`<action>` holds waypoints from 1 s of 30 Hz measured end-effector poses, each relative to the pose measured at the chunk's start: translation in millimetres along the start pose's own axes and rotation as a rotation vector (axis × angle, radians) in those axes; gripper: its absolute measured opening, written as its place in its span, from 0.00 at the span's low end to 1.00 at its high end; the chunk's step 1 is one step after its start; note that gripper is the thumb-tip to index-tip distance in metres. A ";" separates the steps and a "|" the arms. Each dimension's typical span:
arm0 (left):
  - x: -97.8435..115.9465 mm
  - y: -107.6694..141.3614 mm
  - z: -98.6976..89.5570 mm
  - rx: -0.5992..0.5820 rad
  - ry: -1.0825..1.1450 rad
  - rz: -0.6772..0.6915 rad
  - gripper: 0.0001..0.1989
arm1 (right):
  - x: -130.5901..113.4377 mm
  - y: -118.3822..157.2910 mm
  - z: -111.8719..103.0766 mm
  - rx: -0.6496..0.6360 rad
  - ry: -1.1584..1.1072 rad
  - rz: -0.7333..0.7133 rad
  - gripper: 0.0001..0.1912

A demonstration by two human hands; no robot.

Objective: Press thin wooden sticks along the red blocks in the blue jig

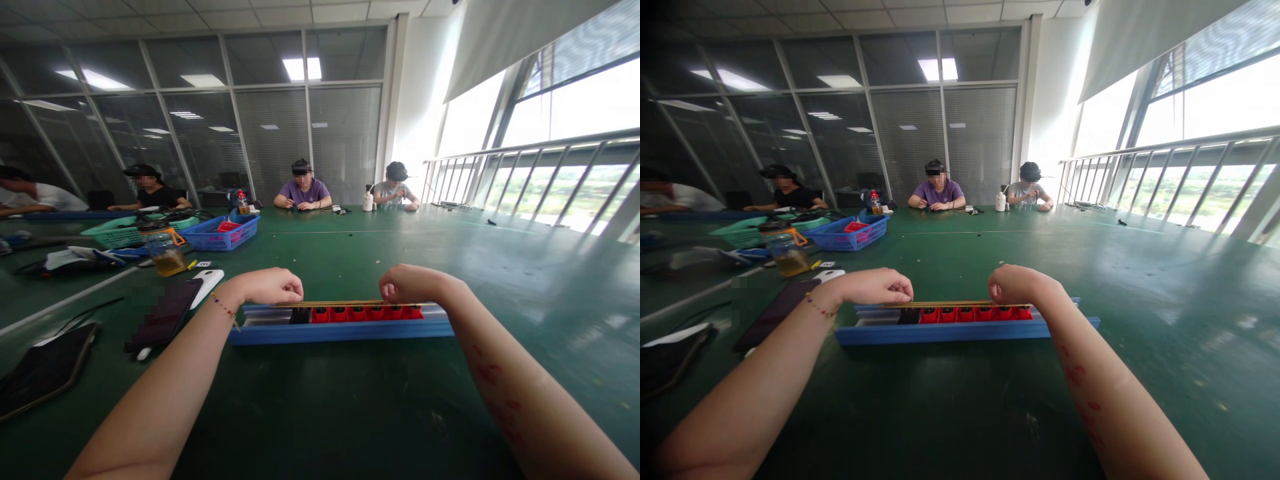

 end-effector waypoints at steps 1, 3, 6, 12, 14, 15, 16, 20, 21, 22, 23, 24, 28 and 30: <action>0.0 0.2 1.1 -0.010 0.015 -0.002 0.14 | 0.9 -0.1 0.2 -0.003 -0.002 0.013 0.09; 0.0 0.5 2.7 -0.024 0.033 -0.002 0.14 | 1.6 -0.3 0.1 -0.001 -0.002 0.023 0.09; 1.6 0.2 2.8 -0.021 0.019 0.022 0.13 | 1.5 -0.8 0.1 0.008 0.002 0.007 0.09; 3.3 -1.5 -1.8 0.014 0.008 0.061 0.12 | 1.6 -2.2 -0.5 0.039 0.009 -0.043 0.08; 3.6 -1.1 -4.2 0.031 -0.015 0.061 0.11 | 1.8 -2.2 -0.4 0.034 0.003 -0.040 0.08; 3.8 -0.6 -5.2 0.037 -0.026 0.060 0.11 | 1.6 -1.9 -0.5 0.031 0.002 -0.038 0.08; 4.2 0.2 -6.4 0.043 -0.035 0.058 0.11 | 1.0 -1.6 -0.9 0.030 0.001 -0.037 0.08; 7.1 5.2 -17.5 0.125 -0.067 0.050 0.12 | -2.3 0.5 -4.7 0.052 0.013 -0.038 0.08; 7.7 6.9 -22.5 0.165 -0.082 0.042 0.12 | -2.5 1.0 -5.2 0.054 0.016 -0.035 0.08; 8.3 8.9 -28.2 0.212 -0.101 0.033 0.13 | -2.4 1.5 -5.2 0.051 0.014 -0.031 0.08; 8.9 11.0 -34.3 0.261 -0.125 0.025 0.13 | -1.9 2.0 -4.6 0.041 0.008 -0.027 0.08; 9.4 13.5 -40.7 0.315 -0.150 0.018 0.14 | -1.1 2.5 -3.7 0.028 -0.001 -0.023 0.08; 7.8 26.9 -66.9 0.533 -0.250 0.002 0.14 | 5.4 5.1 -2.9 0.000 -0.033 0.009 0.09; 2.9 34.9 -78.4 0.623 -0.287 -0.003 0.13 | 9.1 6.6 -4.6 0.009 -0.038 0.022 0.09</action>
Point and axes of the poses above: each hand's wrist, its own y-axis away from the middle knuckle, its own z-axis out of the palm, x = y × z, the point moved 10 cm from there along -y, towards the middle knuckle
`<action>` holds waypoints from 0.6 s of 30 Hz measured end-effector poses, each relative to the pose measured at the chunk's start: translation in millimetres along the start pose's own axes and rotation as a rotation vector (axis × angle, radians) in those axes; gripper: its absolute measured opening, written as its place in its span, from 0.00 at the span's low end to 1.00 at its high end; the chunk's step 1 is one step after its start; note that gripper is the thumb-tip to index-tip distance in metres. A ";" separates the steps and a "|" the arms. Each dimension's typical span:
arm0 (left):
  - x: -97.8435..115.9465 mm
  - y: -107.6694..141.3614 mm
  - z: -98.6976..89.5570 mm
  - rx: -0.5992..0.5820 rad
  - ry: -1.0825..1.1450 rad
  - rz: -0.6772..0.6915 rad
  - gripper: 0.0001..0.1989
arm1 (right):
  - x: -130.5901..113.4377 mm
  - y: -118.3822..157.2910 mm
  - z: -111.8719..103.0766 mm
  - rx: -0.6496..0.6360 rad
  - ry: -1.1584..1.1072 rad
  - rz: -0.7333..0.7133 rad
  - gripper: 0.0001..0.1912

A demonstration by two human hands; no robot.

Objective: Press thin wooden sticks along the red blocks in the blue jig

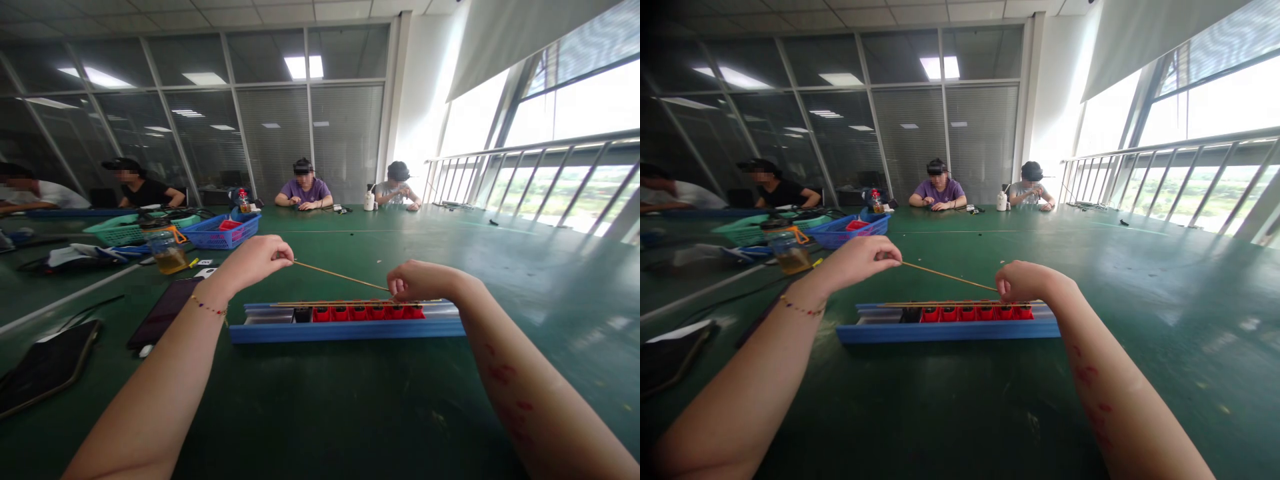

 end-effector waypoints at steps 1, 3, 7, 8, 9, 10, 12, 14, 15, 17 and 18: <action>-5.0 0.5 -4.8 0.034 -0.017 -0.005 0.13 | 1.9 0.5 -0.8 0.005 -0.002 0.005 0.09; -16.6 1.0 -10.4 0.079 -0.046 -0.031 0.13 | 6.0 1.0 -2.2 0.019 0.000 0.018 0.10; -37.0 -3.7 2.1 0.056 -0.074 -0.095 0.13 | 9.3 -0.6 0.1 0.012 -0.007 0.016 0.14; -39.8 -6.3 10.2 0.031 -0.070 -0.098 0.13 | 8.8 -1.2 2.1 -0.003 -0.013 0.010 0.15; -42.2 -8.9 19.6 0.003 -0.062 -0.098 0.13 | 7.8 -1.8 4.2 -0.020 -0.019 0.003 0.15; -43.9 -11.6 29.8 -0.025 -0.050 -0.094 0.13 | 7.0 -2.2 5.9 -0.034 -0.025 -0.002 0.15; -49.2 -15.7 51.5 -0.085 -0.028 -0.104 0.12 | 5.5 -2.7 7.3 -0.045 -0.030 -0.009 0.16; -54.4 -17.7 73.4 -0.144 -0.004 -0.116 0.10 | 4.6 -3.1 6.4 -0.032 -0.025 -0.016 0.16; -56.2 -18.0 83.3 -0.166 0.006 -0.117 0.10 | 4.2 -3.2 5.8 -0.023 -0.018 -0.021 0.16; -59.4 -18.0 99.9 -0.189 0.010 -0.119 0.09 | 3.1 -3.4 5.0 -0.011 -0.006 -0.030 0.17; -61.1 -17.7 107.2 -0.196 0.006 -0.123 0.09 | 2.5 -3.4 4.9 -0.008 -0.003 -0.033 0.17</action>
Point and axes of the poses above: each hand's wrist, its own y-axis away from the middle knuckle, its own z-axis out of the palm, x = y × z, the point moved 10 cm from there along -y, towards the middle knuckle
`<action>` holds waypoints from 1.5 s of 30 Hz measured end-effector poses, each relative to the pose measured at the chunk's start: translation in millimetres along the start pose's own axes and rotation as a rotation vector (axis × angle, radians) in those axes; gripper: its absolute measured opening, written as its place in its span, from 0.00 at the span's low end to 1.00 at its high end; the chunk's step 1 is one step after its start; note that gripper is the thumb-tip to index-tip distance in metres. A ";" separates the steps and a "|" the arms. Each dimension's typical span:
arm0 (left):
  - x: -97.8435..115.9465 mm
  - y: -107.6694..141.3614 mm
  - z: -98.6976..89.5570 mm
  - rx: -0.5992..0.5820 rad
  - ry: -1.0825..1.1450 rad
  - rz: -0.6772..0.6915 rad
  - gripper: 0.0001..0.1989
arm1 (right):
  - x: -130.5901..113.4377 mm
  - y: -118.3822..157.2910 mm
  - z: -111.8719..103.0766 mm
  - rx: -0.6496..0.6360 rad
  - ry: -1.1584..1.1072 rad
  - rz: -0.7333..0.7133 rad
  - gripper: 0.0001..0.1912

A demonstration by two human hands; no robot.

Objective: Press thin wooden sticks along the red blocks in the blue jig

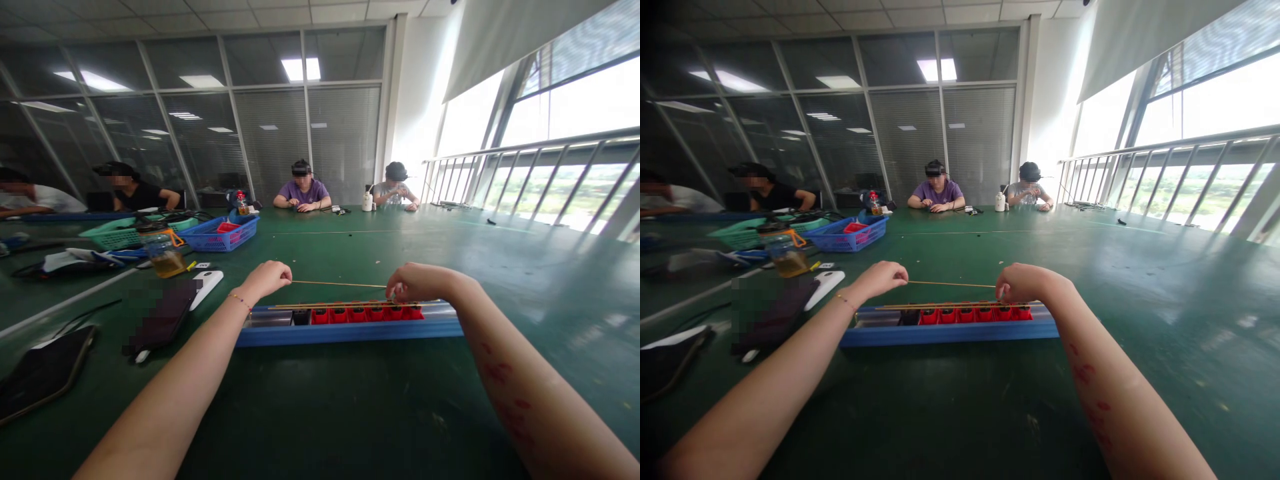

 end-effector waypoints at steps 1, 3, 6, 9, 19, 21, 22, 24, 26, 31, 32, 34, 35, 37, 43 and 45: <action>-1.7 -1.2 6.7 -0.008 -0.005 -0.006 0.09 | -0.8 0.0 0.0 0.001 0.000 -0.003 0.17; -4.2 -3.2 18.8 -0.025 -0.009 -0.010 0.08 | -3.1 0.1 0.5 -0.002 -0.005 -0.009 0.16; -6.2 -5.5 32.9 -0.059 -0.001 -0.007 0.08 | -7.9 -0.3 1.5 -0.004 0.001 -0.030 0.14; -7.1 -6.3 42.0 -0.088 0.009 -0.013 0.07 | -11.2 -1.8 1.2 0.016 0.037 -0.040 0.13; -14.9 -8.0 54.1 -0.077 0.018 -0.041 0.08 | 24.0 16.4 -33.9 0.245 0.144 0.121 0.07; -16.2 -8.9 55.8 -0.076 0.031 -0.038 0.08 | 40.6 26.4 -41.6 0.276 0.139 0.152 0.06; -16.2 -9.3 56.7 -0.078 0.040 -0.032 0.09 | 49.0 30.6 -43.9 0.285 0.135 0.166 0.06; -15.7 -9.8 57.8 -0.084 0.058 -0.017 0.08 | 64.6 35.5 -45.8 0.296 0.130 0.202 0.06; -15.4 -10.0 58.4 -0.088 0.073 -0.004 0.08 | 75.6 34.2 -43.2 0.294 0.134 0.236 0.06; -16.5 -10.8 58.9 -0.086 0.091 0.004 0.08 | 77.1 8.6 -22.1 0.217 0.166 0.269 0.08; -16.3 -10.7 58.7 -0.085 0.093 0.005 0.08 | 74.5 2.1 -16.5 0.191 0.166 0.268 0.08; -15.0 -10.0 57.4 -0.080 0.097 0.007 0.08 | 67.6 -10.7 -5.8 0.149 0.157 0.252 0.10; -14.2 -9.4 56.4 -0.078 0.098 0.005 0.10 | 63.5 -16.9 -0.8 0.134 0.149 0.237 0.11; -12.9 -7.9 54.9 -0.083 0.102 -0.007 0.18 | 55.7 -28.7 9.0 0.111 0.129 0.205 0.12; -3.0 -6.4 55.4 -0.119 0.169 0.041 0.22 | 40.9 -59.1 35.6 0.055 0.071 0.130 0.17; -1.3 -7.2 57.4 -0.125 0.173 0.059 0.18 | 38.0 -66.1 42.8 0.024 0.045 0.104 0.20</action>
Point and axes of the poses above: each hand's wrist, its own y-axis away from the middle knuckle, its own z-axis out of the palm, x = y × z, the point moved 10 cm from there along -y, towards the middle knuckle
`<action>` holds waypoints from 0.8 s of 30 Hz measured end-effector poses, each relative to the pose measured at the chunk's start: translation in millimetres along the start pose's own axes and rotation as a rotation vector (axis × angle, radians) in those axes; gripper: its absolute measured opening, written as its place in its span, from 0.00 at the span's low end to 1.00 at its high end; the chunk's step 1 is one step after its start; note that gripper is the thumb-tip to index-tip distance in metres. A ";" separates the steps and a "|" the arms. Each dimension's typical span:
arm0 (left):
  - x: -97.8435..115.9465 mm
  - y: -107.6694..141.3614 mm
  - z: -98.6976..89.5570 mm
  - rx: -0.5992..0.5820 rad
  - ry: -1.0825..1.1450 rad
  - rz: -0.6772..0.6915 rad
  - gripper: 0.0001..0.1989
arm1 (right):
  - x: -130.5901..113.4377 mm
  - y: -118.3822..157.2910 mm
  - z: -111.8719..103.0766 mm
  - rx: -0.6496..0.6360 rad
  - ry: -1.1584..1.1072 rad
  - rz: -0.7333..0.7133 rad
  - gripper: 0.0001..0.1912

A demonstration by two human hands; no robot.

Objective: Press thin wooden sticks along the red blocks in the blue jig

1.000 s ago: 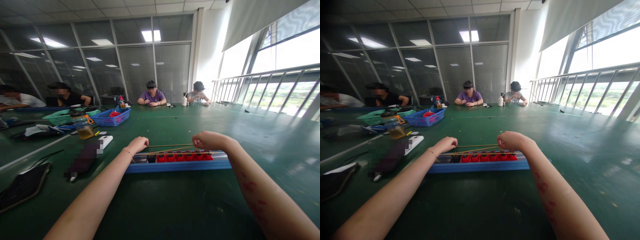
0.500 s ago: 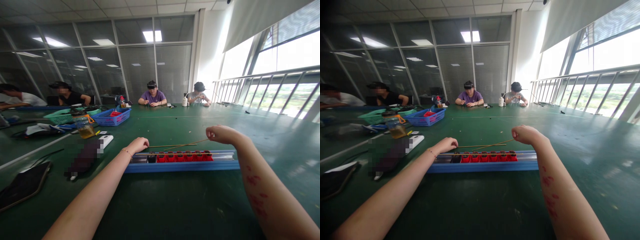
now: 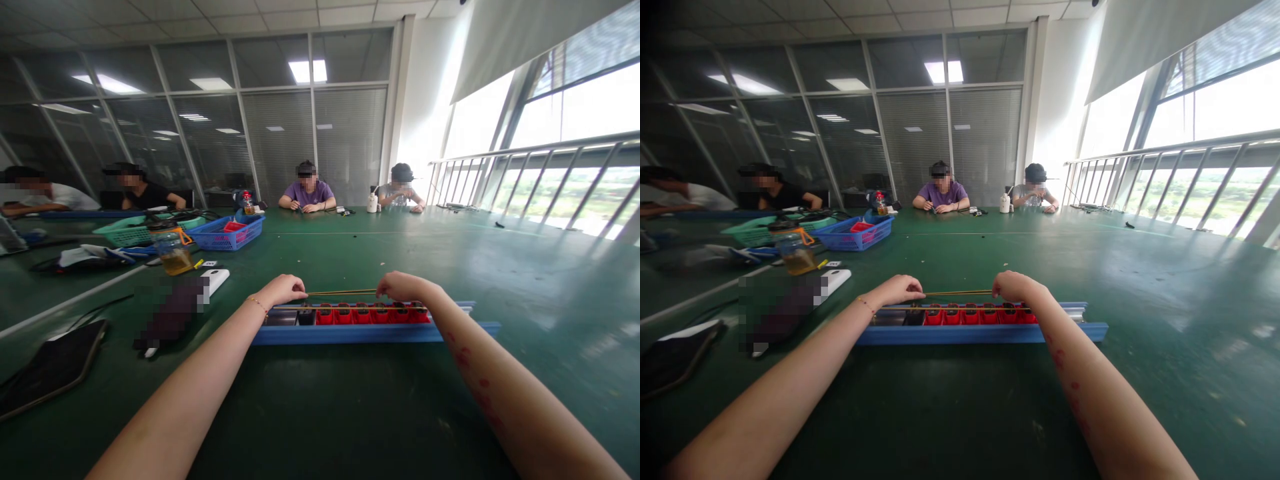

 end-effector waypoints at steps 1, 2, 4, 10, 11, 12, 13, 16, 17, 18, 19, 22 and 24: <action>0.4 -0.6 0.3 0.006 -0.009 0.007 0.16 | -1.5 -2.5 3.6 -0.021 -0.013 -0.013 0.21; 1.2 -1.1 0.2 0.015 -0.021 0.016 0.14 | -2.5 -4.3 6.8 -0.041 -0.027 -0.026 0.22; 3.5 -1.8 -0.8 0.037 -0.057 0.031 0.11 | -3.4 -6.4 11.9 -0.073 -0.054 -0.048 0.23; 9.2 -0.9 -5.6 0.068 -0.131 0.028 0.06 | -0.1 3.3 4.2 -0.076 -0.107 -0.073 0.21; 9.4 -0.5 -6.3 0.069 -0.133 0.024 0.06 | 0.2 8.1 -2.0 -0.062 -0.116 -0.073 0.20; 9.4 0.0 -7.0 0.071 -0.137 0.020 0.06 | -0.1 13.9 -9.0 -0.050 -0.128 -0.075 0.20; 9.3 0.5 -7.6 0.073 -0.139 0.016 0.06 | -0.8 20.6 -16.5 -0.039 -0.145 -0.079 0.19; 8.7 1.2 -8.1 0.074 -0.142 0.011 0.07 | -5.6 43.1 -33.6 -0.061 -0.186 -0.091 0.17; 8.6 1.1 -8.0 0.075 -0.142 0.012 0.07 | -8.2 50.1 -37.2 -0.076 -0.196 -0.096 0.18; 8.4 0.8 -8.1 0.076 -0.144 0.013 0.08 | -11.3 56.2 -39.6 -0.092 -0.201 -0.101 0.19; 8.0 0.4 -7.9 0.076 -0.145 0.014 0.08 | -14.9 60.9 -40.9 -0.106 -0.201 -0.106 0.20; 6.9 -1.0 -6.1 0.058 -0.135 0.018 0.08 | -28.2 66.0 -38.4 -0.135 -0.166 -0.130 0.20; 6.4 -1.5 -4.8 0.044 -0.120 0.020 0.08 | -35.3 62.6 -34.0 -0.135 -0.109 -0.131 0.18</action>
Point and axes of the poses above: each hand's wrist, its own y-axis away from the middle knuckle, its own z-axis out of the palm, x = y × z, the point moved 10 cm from there along -y, towards the middle knuckle
